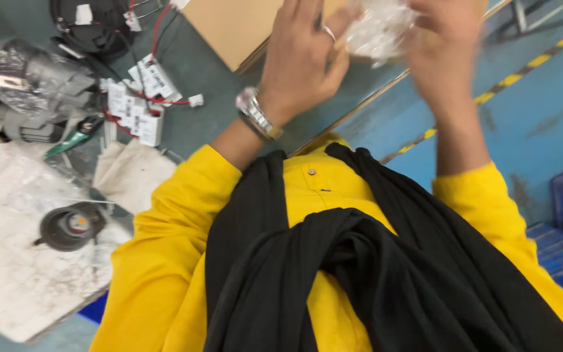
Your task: The person unpacks LED light components from plastic bags and boxes, and then connects the electrical wiring between the light fixture and the driver unit by hand.
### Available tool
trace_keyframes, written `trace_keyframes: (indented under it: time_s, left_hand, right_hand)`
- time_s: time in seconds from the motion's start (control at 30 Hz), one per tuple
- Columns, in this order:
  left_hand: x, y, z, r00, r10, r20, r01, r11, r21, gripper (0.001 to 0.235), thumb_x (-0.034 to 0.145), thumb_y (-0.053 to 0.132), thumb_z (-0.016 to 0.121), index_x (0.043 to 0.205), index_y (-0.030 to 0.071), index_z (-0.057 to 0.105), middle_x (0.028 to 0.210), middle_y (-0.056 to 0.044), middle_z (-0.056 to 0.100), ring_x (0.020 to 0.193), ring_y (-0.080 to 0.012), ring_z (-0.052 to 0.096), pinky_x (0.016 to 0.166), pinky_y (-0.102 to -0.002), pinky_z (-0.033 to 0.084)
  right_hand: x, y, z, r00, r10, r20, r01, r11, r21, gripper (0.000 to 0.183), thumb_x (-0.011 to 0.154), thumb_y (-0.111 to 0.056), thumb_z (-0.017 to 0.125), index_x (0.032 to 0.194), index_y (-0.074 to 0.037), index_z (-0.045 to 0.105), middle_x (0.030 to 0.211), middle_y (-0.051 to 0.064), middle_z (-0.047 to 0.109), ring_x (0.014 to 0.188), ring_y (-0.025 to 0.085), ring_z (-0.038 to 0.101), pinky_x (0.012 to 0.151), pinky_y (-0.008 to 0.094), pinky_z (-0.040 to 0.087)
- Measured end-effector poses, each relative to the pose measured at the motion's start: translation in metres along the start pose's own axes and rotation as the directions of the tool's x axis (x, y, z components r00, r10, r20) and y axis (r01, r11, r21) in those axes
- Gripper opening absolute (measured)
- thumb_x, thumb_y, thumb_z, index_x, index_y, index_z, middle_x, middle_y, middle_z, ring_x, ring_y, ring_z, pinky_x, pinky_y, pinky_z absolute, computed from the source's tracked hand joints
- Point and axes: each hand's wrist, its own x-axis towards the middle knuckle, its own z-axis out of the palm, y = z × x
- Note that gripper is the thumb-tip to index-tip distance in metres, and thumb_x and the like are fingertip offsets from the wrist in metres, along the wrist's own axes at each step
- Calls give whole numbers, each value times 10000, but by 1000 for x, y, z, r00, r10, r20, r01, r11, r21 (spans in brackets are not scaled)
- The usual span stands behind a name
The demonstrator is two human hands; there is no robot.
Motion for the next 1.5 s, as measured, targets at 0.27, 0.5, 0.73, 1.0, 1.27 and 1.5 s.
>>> trace_keyframes:
  time_s: [0.27, 0.5, 0.73, 1.0, 1.27, 1.5]
  left_hand:
    - [11, 29, 52, 959, -113, -259, 167, 966, 198, 419, 850, 205, 812, 1242, 125, 690, 1643, -249, 250, 1533, -435, 260, 1269, -557, 252]
    - [56, 67, 75, 955, -183, -234, 140, 972, -188, 588, 856, 163, 759, 1398, 36, 567, 1504, -283, 376, 1371, -453, 437, 1119, -499, 435]
    - [68, 40, 53, 832, -455, -316, 425, 890, -164, 236, 848, 118, 735, 1077, 60, 727, 958, -166, 749, 815, -290, 732, 765, -383, 565]
    - [35, 30, 28, 790, -565, -239, 314, 707, -634, 618, 801, -97, 690, 1407, -19, 603, 1144, -121, 742, 880, -123, 697, 791, -276, 565]
    - [21, 38, 25, 831, -528, -176, 31, 360, -932, 1039, 711, -252, 639, 1620, 15, 214, 1708, -168, 233, 1379, -314, 586, 1003, -319, 575]
    - [31, 44, 34, 853, -480, -204, -12, 373, -928, 1093, 746, -251, 633, 1670, 43, 129, 1784, -113, 82, 1412, -343, 573, 1036, -334, 564]
  right_hand:
    - [71, 78, 30, 862, -95, 498, 208, 962, -176, 349, 814, -41, 801, 1157, -85, 755, 1107, 161, 706, 1025, 397, 683, 905, 472, 536]
    - [95, 90, -7, 823, -130, 553, -32, 961, 274, 372, 793, -23, 764, 1158, -31, 693, 1170, 164, 708, 1101, 350, 700, 950, 397, 546]
    - [105, 96, 0, 673, -411, 615, 368, 907, 203, 595, 718, -155, 770, 1267, 30, 635, 1269, 255, 628, 1123, 454, 594, 945, 494, 481]
    - [99, 110, 39, 745, -336, 576, 421, 907, -16, 184, 896, -206, 708, 981, -42, 709, 978, 186, 703, 894, 386, 665, 793, 499, 530]
    - [113, 135, 8, 916, -124, 380, -218, 641, 736, 225, 874, 90, 633, 740, -36, 503, 971, 44, 679, 840, 76, 615, 743, 231, 514]
    - [118, 108, -38, 881, 2, 473, -451, 307, 838, 267, 854, 102, 626, 1029, -93, 572, 1098, 95, 641, 954, 161, 678, 824, 302, 608]
